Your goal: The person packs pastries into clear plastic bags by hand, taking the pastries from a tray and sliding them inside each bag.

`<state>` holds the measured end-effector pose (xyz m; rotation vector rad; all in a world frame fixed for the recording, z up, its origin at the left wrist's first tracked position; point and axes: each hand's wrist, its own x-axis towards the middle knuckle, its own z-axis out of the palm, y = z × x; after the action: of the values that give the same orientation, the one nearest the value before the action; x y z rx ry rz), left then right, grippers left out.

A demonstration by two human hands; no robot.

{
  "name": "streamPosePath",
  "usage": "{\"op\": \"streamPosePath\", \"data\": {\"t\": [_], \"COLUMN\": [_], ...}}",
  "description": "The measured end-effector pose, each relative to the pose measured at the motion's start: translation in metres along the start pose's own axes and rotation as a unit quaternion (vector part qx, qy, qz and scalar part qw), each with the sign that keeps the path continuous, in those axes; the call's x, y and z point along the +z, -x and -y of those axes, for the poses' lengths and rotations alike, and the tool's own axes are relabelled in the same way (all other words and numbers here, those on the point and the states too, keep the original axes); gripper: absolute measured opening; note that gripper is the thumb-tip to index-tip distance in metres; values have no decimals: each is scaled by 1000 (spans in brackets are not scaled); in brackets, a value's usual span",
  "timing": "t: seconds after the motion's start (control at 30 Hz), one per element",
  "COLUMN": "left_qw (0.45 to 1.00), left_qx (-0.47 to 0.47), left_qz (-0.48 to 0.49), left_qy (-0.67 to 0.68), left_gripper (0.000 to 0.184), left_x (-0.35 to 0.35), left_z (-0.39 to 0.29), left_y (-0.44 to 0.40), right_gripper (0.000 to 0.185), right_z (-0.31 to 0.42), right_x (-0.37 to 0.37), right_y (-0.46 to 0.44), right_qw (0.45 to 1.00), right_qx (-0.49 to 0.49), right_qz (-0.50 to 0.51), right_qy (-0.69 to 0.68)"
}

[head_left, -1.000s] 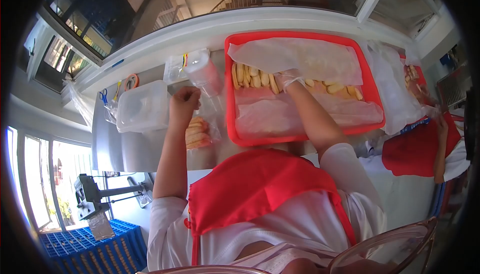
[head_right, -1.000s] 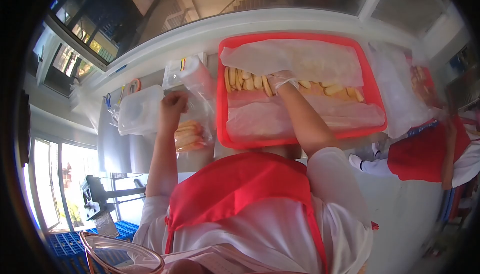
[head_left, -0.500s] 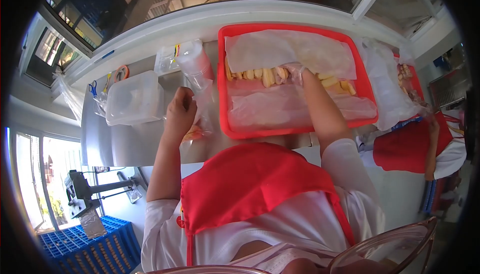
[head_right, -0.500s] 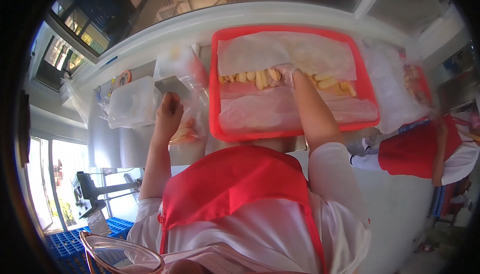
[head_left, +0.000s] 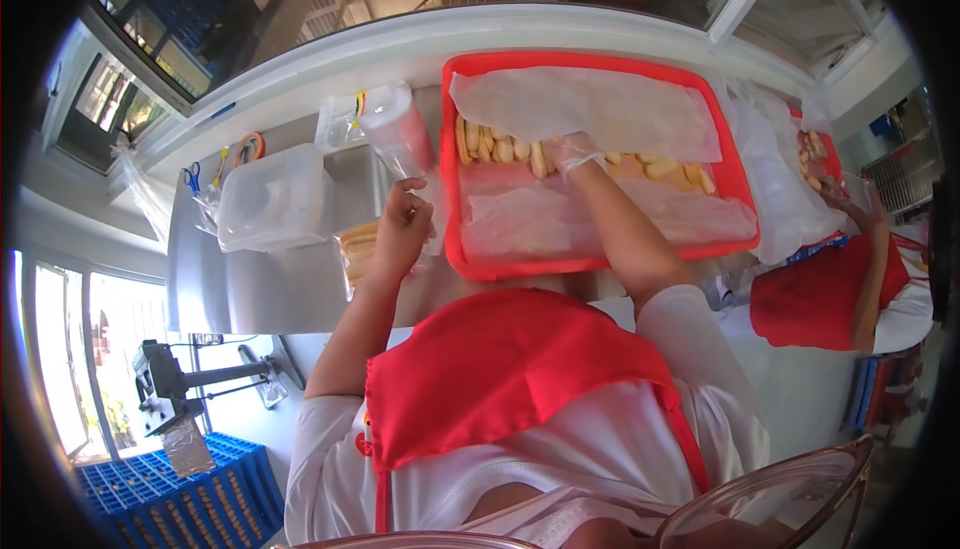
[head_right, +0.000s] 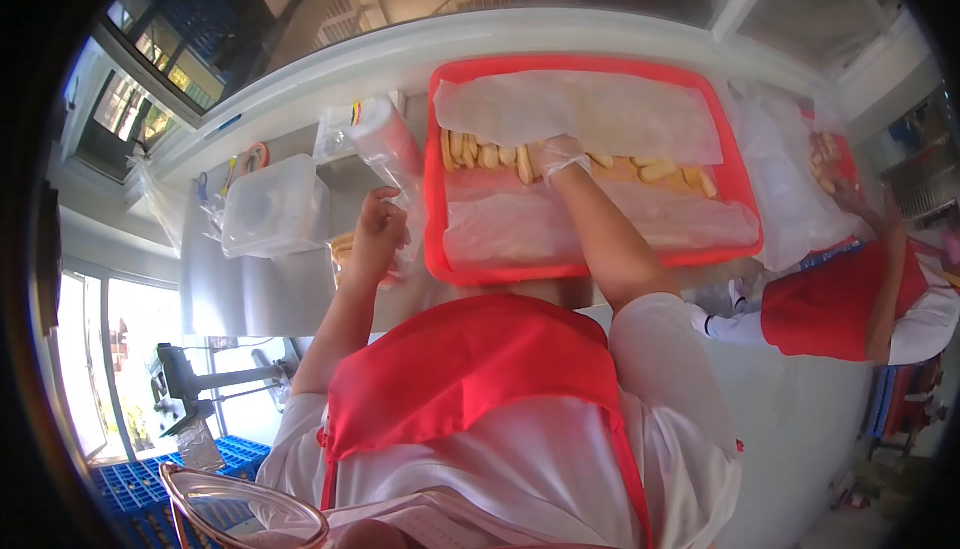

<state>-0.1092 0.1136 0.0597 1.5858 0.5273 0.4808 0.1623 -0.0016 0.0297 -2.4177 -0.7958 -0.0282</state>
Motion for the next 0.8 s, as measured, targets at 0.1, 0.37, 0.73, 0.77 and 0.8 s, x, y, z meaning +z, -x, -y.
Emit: {"op": "streamPosePath", "data": {"t": [0.1, 0.37, 0.73, 0.77, 0.8], "left_qw": [999, 998, 969, 968, 967], "left_qx": [3, -17, 122, 122, 122], "left_qz": [-17, 16, -143, -139, -135], "left_qy": [36, 65, -162, -171, -179], "left_gripper": [21, 16, 16, 16, 16], "left_x": [-3, 1, -19, -18, -16], "left_z": [-3, 3, -29, -28, -28], "left_y": [-4, -6, 10, 11, 11], "right_gripper": [25, 24, 30, 29, 30], "right_z": [0, -2, -40, -37, -44], "right_x": [6, 25, -3, -11, -11], "right_y": [6, 23, 40, 39, 42], "right_qw": [1000, 994, 883, 897, 940], "right_qx": [21, 78, -415, -386, -311], "right_qz": [0, 27, 195, 212, 142], "right_qy": [16, 76, 101, 44, 9]}}
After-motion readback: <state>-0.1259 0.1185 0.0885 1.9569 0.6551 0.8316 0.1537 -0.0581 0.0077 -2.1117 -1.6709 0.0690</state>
